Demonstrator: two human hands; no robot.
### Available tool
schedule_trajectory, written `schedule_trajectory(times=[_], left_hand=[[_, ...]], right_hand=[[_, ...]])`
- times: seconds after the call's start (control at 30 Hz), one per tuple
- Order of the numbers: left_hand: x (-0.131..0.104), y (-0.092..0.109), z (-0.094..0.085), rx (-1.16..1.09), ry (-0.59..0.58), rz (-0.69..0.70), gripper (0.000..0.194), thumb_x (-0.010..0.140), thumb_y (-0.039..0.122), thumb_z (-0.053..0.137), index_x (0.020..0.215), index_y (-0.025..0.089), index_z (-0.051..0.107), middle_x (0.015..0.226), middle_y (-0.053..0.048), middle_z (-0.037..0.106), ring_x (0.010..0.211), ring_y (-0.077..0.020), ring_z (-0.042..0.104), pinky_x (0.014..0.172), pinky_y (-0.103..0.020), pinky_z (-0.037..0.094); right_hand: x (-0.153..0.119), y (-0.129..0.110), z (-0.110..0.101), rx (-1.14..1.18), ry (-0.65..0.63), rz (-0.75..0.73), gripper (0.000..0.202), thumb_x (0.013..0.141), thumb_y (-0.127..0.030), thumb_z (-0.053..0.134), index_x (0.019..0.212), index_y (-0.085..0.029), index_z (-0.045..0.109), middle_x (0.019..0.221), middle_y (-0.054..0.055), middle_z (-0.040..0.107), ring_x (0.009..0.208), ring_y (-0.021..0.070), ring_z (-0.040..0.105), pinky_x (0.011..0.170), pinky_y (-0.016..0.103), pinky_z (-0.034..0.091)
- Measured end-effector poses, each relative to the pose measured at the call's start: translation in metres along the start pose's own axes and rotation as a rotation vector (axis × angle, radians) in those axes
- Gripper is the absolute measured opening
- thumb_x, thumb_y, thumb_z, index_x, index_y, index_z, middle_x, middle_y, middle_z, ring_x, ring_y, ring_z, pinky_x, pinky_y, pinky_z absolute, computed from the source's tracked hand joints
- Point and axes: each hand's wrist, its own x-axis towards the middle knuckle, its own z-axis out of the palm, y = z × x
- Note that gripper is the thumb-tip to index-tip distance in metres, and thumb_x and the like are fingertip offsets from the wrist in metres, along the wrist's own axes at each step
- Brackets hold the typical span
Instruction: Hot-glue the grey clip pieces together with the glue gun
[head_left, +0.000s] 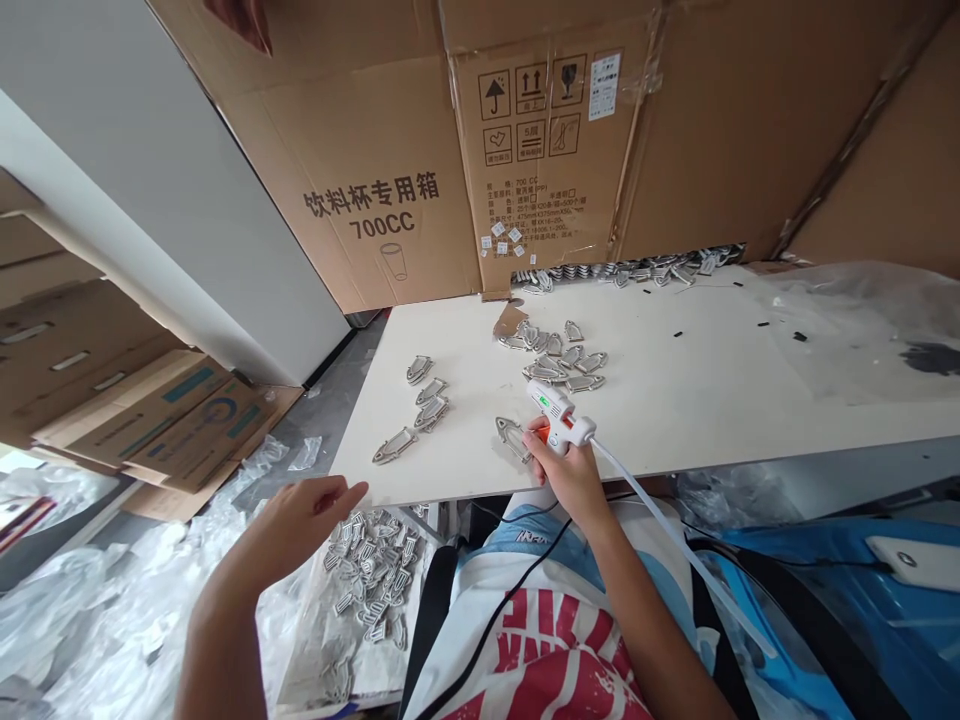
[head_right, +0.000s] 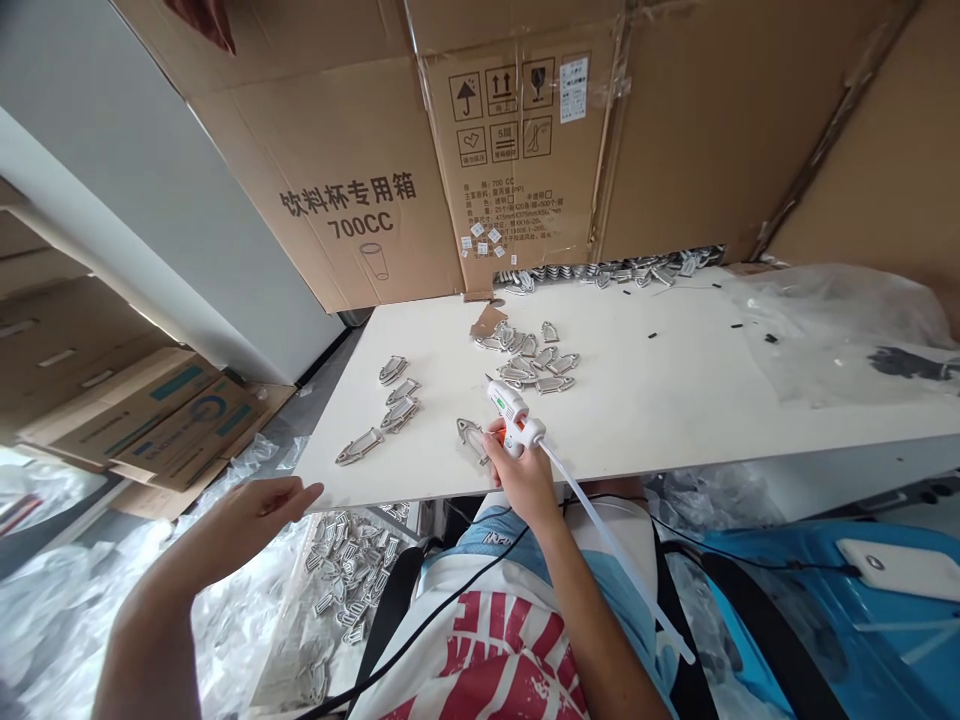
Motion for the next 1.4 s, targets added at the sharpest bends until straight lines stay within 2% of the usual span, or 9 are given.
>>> schedule_trajectory(times=[0.1, 0.2, 0.27, 0.4, 0.53, 0.67, 0.87, 1.1, 1.4], left_hand=[[0.008, 0.014, 0.004, -0.211, 0.0, 0.229, 0.059, 0.106, 0.069, 0.042, 0.076, 0.025, 0.067, 0.076, -0.003, 0.065, 0.073, -0.0206, 0.061, 0.071, -0.031, 0.049], [0.018, 0.024, 0.01, -0.37, 0.257, 0.301, 0.053, 0.106, 0.064, 0.049, 0.078, 0.023, 0.069, 0.113, -0.008, 0.073, 0.108, -0.0248, 0.066, 0.096, -0.033, 0.052], [0.024, 0.027, 0.013, -0.477, 0.379, 0.262, 0.052, 0.106, 0.063, 0.05, 0.078, 0.022, 0.069, 0.124, -0.009, 0.073, 0.12, -0.0273, 0.064, 0.102, -0.036, 0.05], [0.034, 0.026, 0.017, -0.65, 0.415, 0.197, 0.048, 0.106, 0.061, 0.048, 0.09, 0.022, 0.072, 0.099, -0.008, 0.074, 0.1, -0.0251, 0.068, 0.089, -0.035, 0.051], [0.045, 0.022, 0.021, -0.438, 0.464, 0.109, 0.037, 0.097, 0.058, 0.064, 0.086, 0.022, 0.069, 0.072, 0.001, 0.057, 0.07, -0.0178, 0.055, 0.069, -0.03, 0.041], [0.054, 0.019, 0.023, -0.202, 0.417, 0.102, 0.037, 0.099, 0.056, 0.058, 0.097, 0.024, 0.077, 0.064, 0.004, 0.042, 0.06, -0.0155, 0.043, 0.065, -0.03, 0.034], [0.056, 0.021, 0.022, -0.062, 0.35, 0.088, 0.041, 0.097, 0.059, 0.059, 0.098, 0.025, 0.082, 0.071, -0.002, 0.059, 0.067, -0.0197, 0.055, 0.066, -0.031, 0.037], [0.056, 0.02, 0.024, -0.014, 0.349, 0.089, 0.043, 0.097, 0.061, 0.058, 0.1, 0.026, 0.085, 0.075, -0.004, 0.066, 0.069, -0.0207, 0.058, 0.066, -0.032, 0.037], [0.058, 0.037, 0.015, 0.108, 0.279, 0.058, 0.031, 0.099, 0.043, 0.058, 0.095, 0.026, 0.083, 0.089, -0.006, 0.076, 0.074, -0.024, 0.065, 0.067, -0.033, 0.037]], right_hand=[[0.0, 0.002, -0.001, -0.006, -0.008, -0.004, 0.035, 0.091, -0.054, 0.076, 0.104, -0.024, 0.064, 0.062, -0.007, 0.054, 0.047, 0.0136, 0.051, 0.046, 0.026, 0.045], [0.0, 0.002, 0.0, 0.001, -0.007, 0.003, 0.037, 0.09, -0.055, 0.078, 0.104, -0.024, 0.063, 0.062, -0.007, 0.054, 0.047, 0.0134, 0.05, 0.046, 0.026, 0.045], [0.0, 0.001, 0.0, 0.003, -0.001, 0.009, 0.039, 0.089, -0.056, 0.079, 0.104, -0.024, 0.063, 0.064, -0.006, 0.056, 0.048, 0.0129, 0.051, 0.046, 0.026, 0.045], [-0.001, 0.001, 0.001, 0.009, -0.004, 0.007, 0.04, 0.09, -0.057, 0.079, 0.104, -0.023, 0.063, 0.063, -0.007, 0.056, 0.048, 0.0124, 0.051, 0.046, 0.025, 0.044], [-0.001, 0.003, 0.0, -0.004, -0.012, -0.004, 0.039, 0.091, -0.057, 0.078, 0.104, -0.023, 0.063, 0.067, -0.006, 0.058, 0.048, 0.0127, 0.052, 0.046, 0.026, 0.046], [-0.001, 0.004, -0.001, -0.034, -0.017, -0.01, 0.04, 0.092, -0.058, 0.076, 0.104, -0.023, 0.064, 0.067, -0.005, 0.059, 0.049, 0.0136, 0.053, 0.047, 0.026, 0.048], [-0.001, 0.004, -0.001, -0.051, -0.02, -0.019, 0.038, 0.093, -0.057, 0.075, 0.105, -0.023, 0.064, 0.065, -0.006, 0.058, 0.048, 0.0137, 0.054, 0.048, 0.026, 0.048], [-0.001, 0.003, 0.0, -0.047, -0.017, -0.016, 0.039, 0.092, -0.058, 0.075, 0.104, -0.024, 0.063, 0.066, -0.005, 0.059, 0.048, 0.0136, 0.053, 0.048, 0.026, 0.048], [-0.001, -0.001, 0.0, -0.048, -0.023, -0.018, 0.036, 0.093, -0.056, 0.075, 0.103, -0.023, 0.064, 0.062, -0.006, 0.057, 0.048, 0.014, 0.052, 0.047, 0.026, 0.047]])
